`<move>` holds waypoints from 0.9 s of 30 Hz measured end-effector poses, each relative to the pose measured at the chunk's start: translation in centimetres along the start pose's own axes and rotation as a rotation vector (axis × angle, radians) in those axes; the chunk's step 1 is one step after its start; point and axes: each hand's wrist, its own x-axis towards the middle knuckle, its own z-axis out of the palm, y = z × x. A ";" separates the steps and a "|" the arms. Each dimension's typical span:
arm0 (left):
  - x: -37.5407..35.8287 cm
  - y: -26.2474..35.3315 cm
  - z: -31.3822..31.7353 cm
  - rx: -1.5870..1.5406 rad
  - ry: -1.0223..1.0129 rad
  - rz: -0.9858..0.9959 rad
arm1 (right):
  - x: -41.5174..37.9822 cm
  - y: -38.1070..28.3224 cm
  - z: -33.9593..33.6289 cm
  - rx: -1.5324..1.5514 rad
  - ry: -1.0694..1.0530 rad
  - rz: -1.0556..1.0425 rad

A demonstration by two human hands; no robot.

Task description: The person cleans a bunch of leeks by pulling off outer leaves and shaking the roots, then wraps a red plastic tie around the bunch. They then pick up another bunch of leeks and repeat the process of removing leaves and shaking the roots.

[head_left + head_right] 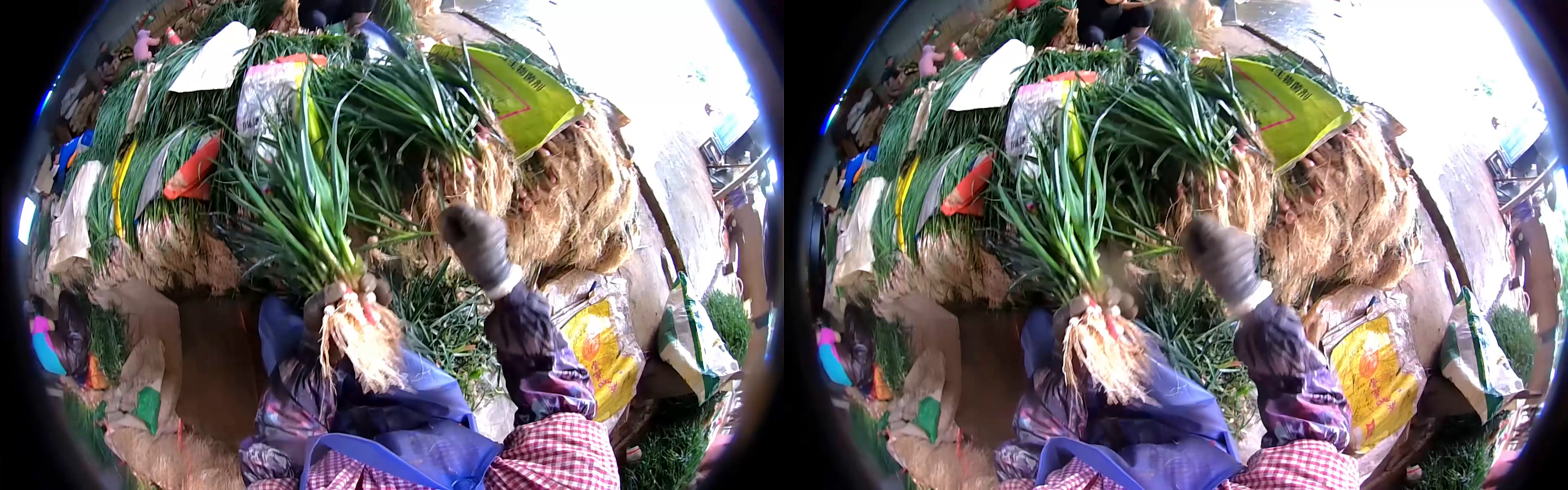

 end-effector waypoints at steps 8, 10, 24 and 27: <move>2.0 -1.7 4.6 0.039 0.311 0.083 | 1.3 5.4 2.1 -0.305 0.086 0.175; 2.1 -0.8 1.5 0.034 0.137 0.035 | -0.1 1.1 2.4 -0.126 0.185 -0.013; -0.1 -2.0 0.5 0.059 0.276 -0.072 | -2.1 -3.6 3.1 1.008 -0.457 0.865; -1.5 -2.0 0.0 0.196 0.345 -0.165 | -3.0 -4.4 8.0 0.421 -0.273 0.375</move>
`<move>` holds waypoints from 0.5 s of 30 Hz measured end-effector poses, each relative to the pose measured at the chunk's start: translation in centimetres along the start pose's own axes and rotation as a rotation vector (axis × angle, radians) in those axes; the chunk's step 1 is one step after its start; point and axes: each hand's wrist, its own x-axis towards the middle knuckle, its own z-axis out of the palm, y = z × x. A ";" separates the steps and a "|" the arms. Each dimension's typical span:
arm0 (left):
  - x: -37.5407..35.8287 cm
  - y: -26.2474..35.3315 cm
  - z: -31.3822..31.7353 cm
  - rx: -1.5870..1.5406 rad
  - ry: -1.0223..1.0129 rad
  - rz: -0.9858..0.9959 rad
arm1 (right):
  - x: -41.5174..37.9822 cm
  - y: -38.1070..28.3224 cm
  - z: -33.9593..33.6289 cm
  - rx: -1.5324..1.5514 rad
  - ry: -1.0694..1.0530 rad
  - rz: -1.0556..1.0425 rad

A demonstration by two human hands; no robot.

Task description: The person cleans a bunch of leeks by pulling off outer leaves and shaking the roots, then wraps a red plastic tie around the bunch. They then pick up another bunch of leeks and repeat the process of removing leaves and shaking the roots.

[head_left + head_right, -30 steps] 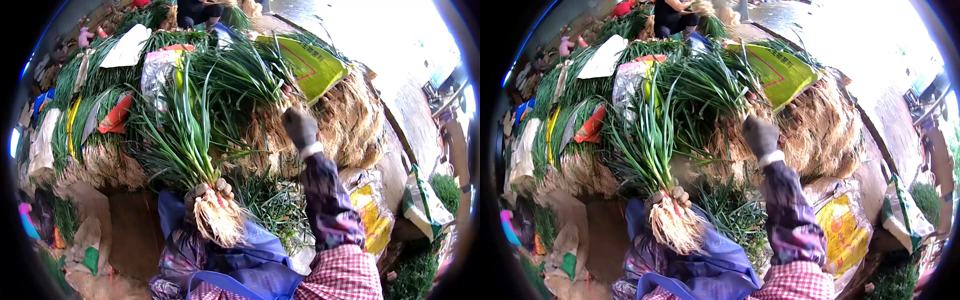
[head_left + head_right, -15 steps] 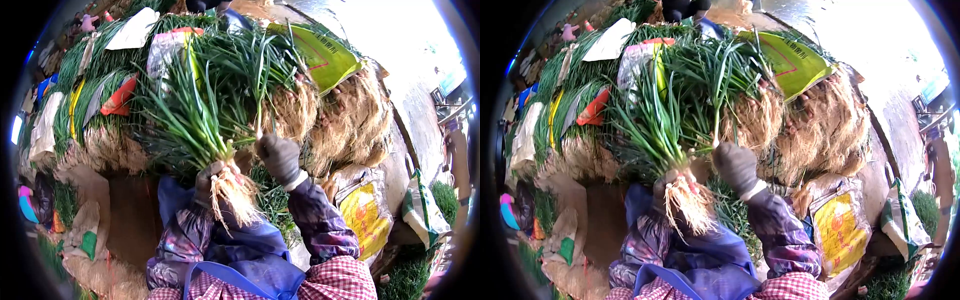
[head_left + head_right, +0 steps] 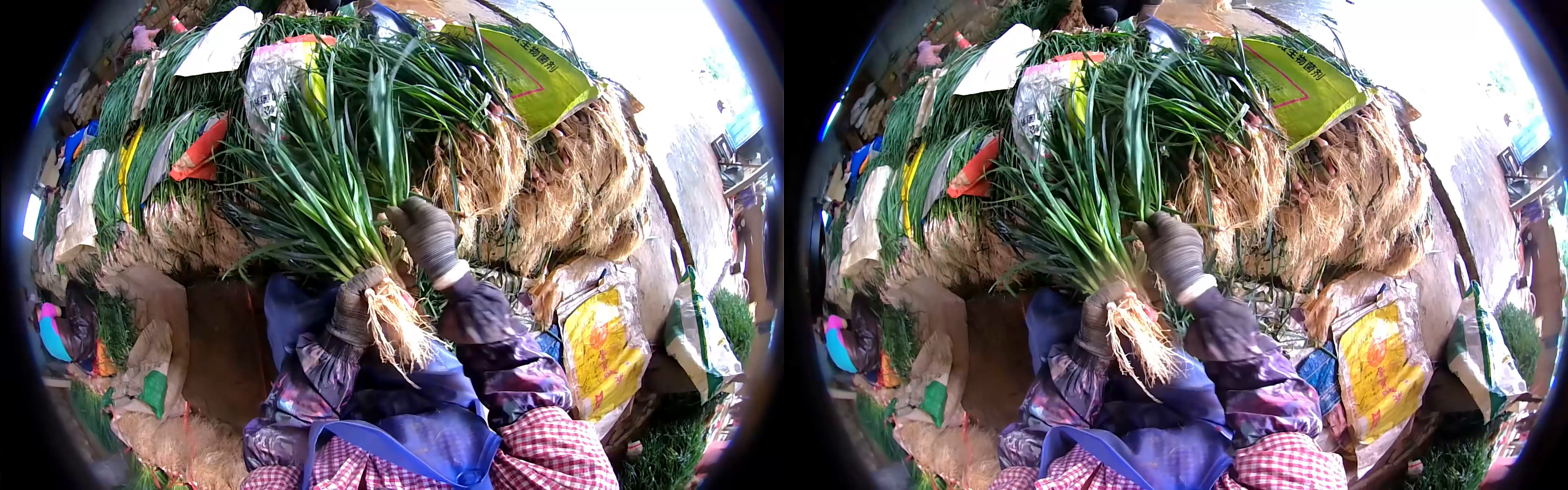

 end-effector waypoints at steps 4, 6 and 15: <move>-0.4 0.1 2.1 -0.266 -0.105 0.052 | -1.2 0.1 1.0 0.397 0.302 0.048; -0.2 0.8 2.0 -0.262 -0.229 0.015 | -2.6 0.4 0.2 1.178 0.224 0.509; 0.3 2.2 -1.6 -0.366 -0.793 0.146 | 2.8 0.6 -4.8 0.521 0.073 0.509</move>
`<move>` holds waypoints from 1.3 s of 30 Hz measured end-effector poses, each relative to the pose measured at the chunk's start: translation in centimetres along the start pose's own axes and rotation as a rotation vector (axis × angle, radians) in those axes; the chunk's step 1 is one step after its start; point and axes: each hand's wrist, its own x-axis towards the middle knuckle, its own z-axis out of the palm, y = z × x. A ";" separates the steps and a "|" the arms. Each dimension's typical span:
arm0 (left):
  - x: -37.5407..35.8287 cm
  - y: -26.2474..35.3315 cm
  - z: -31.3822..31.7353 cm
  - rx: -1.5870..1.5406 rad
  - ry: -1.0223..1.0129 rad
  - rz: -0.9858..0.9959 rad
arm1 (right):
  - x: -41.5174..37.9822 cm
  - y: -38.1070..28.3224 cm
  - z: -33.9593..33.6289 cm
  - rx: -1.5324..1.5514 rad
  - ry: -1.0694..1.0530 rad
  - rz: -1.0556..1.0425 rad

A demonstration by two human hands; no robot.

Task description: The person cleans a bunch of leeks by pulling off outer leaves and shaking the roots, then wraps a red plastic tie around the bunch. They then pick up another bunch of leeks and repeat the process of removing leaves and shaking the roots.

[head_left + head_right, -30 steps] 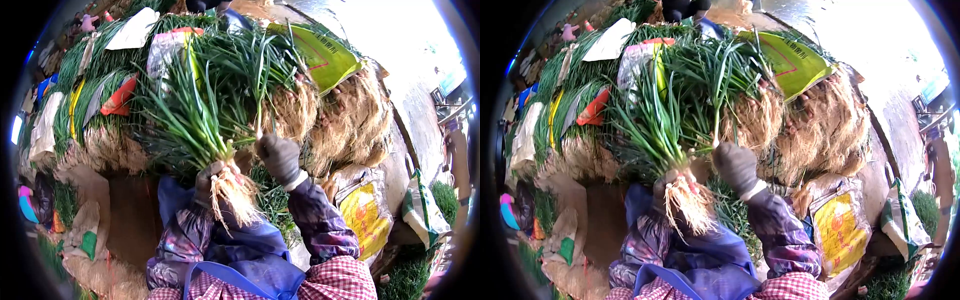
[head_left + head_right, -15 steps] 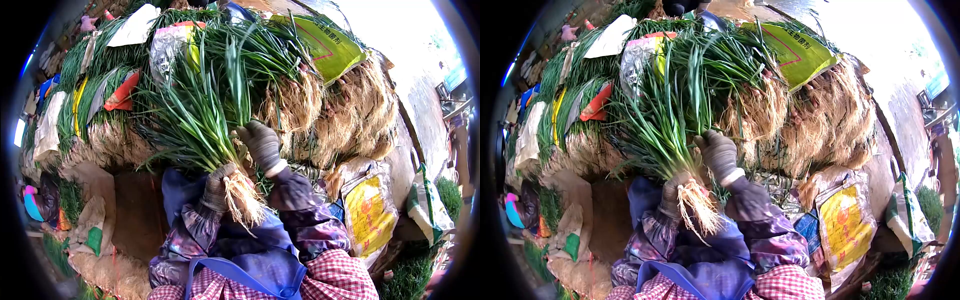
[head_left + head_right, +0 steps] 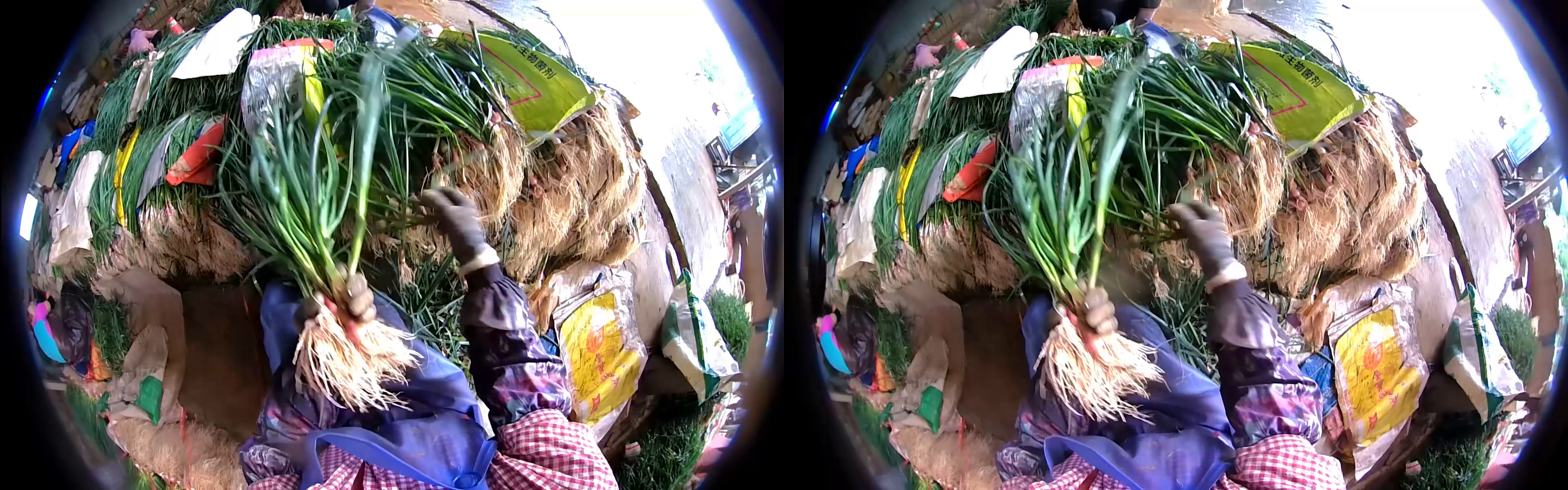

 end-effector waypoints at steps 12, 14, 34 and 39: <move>1.6 1.6 3.4 0.084 0.183 0.109 | -6.8 16.6 -6.0 -1.406 -1.355 -0.088; 2.2 0.7 2.7 0.115 0.275 0.133 | -2.9 14.2 -6.8 -1.227 -0.784 -0.159; 3.4 -1.4 1.2 0.197 0.452 0.170 | 8.1 -5.1 -9.5 -1.584 0.531 -0.401; 2.7 -1.3 -1.3 0.147 0.530 0.042 | -1.3 -2.7 -5.4 -1.141 0.284 -0.657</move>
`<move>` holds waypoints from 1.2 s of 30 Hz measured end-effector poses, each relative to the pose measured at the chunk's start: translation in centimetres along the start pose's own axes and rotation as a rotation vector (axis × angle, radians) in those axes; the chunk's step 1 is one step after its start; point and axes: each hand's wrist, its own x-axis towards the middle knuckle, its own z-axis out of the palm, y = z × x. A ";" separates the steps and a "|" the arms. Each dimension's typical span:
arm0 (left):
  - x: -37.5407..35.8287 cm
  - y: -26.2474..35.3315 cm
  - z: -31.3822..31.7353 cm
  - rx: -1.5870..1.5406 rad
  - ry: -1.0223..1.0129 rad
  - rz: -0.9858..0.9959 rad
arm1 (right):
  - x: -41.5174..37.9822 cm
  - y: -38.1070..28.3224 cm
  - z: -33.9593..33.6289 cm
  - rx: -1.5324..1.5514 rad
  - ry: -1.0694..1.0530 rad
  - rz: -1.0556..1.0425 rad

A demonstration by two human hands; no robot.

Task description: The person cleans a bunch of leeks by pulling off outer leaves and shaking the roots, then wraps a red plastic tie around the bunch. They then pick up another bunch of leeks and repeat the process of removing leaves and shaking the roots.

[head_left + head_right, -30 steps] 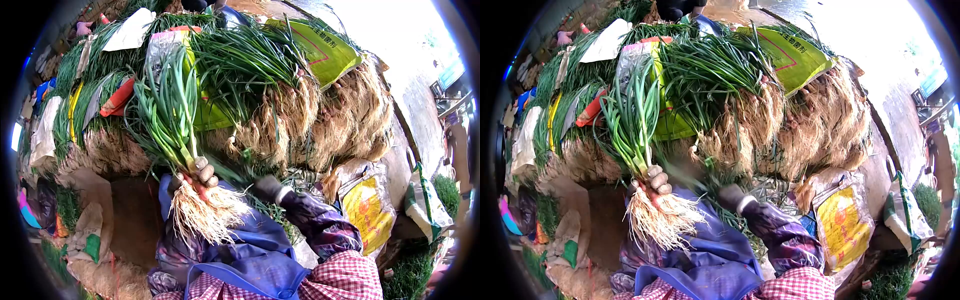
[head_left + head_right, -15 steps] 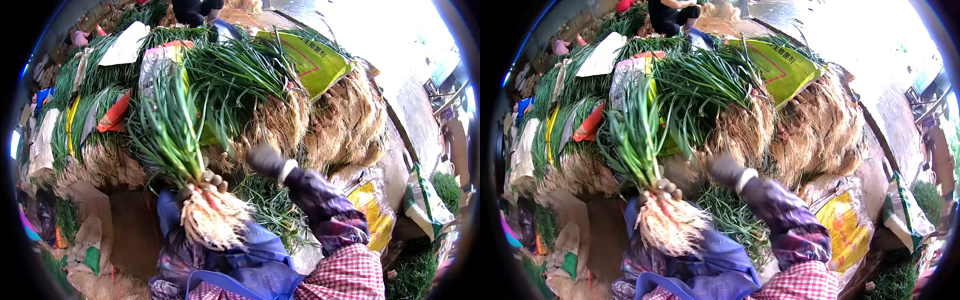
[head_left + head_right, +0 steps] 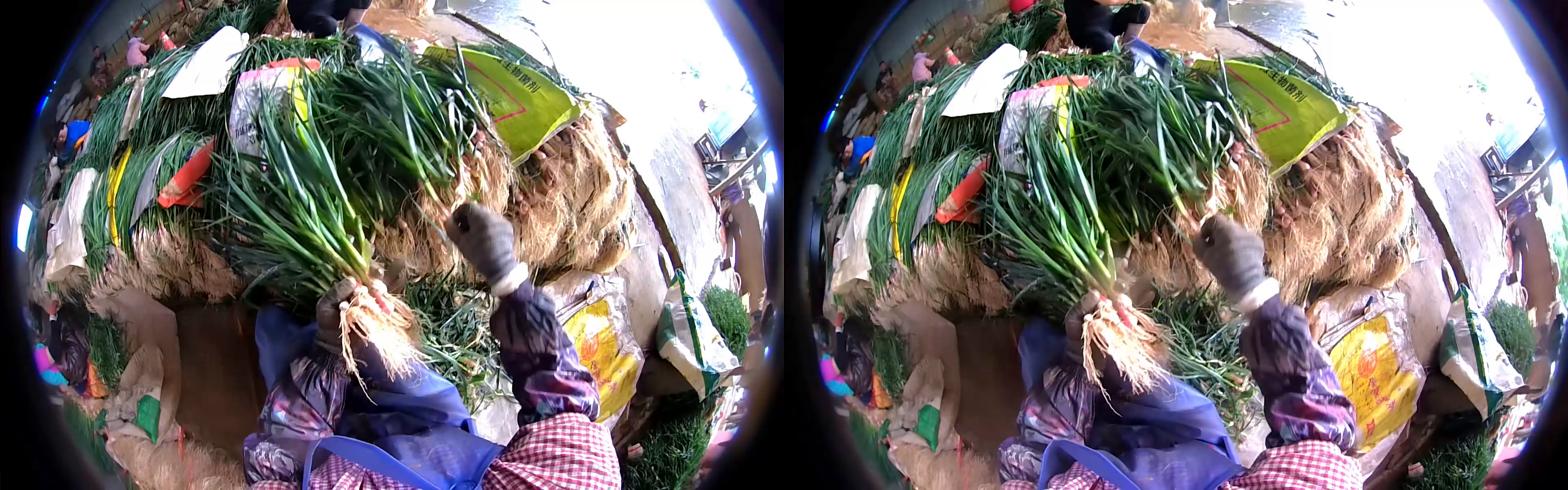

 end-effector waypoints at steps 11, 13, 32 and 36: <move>0.6 -0.7 -1.8 0.005 -0.048 -0.043 | -6.1 -2.9 2.4 1.028 -0.491 0.252; -0.6 -1.0 2.3 -0.016 0.066 0.030 | -4.3 -1.3 3.3 0.926 -0.149 0.376; -3.9 1.0 2.2 -0.055 -0.096 0.030 | -3.8 -8.7 7.6 1.770 -0.692 0.680; -4.0 1.5 2.2 -0.047 -0.129 0.036 | -4.6 -9.7 6.4 1.994 -0.752 0.730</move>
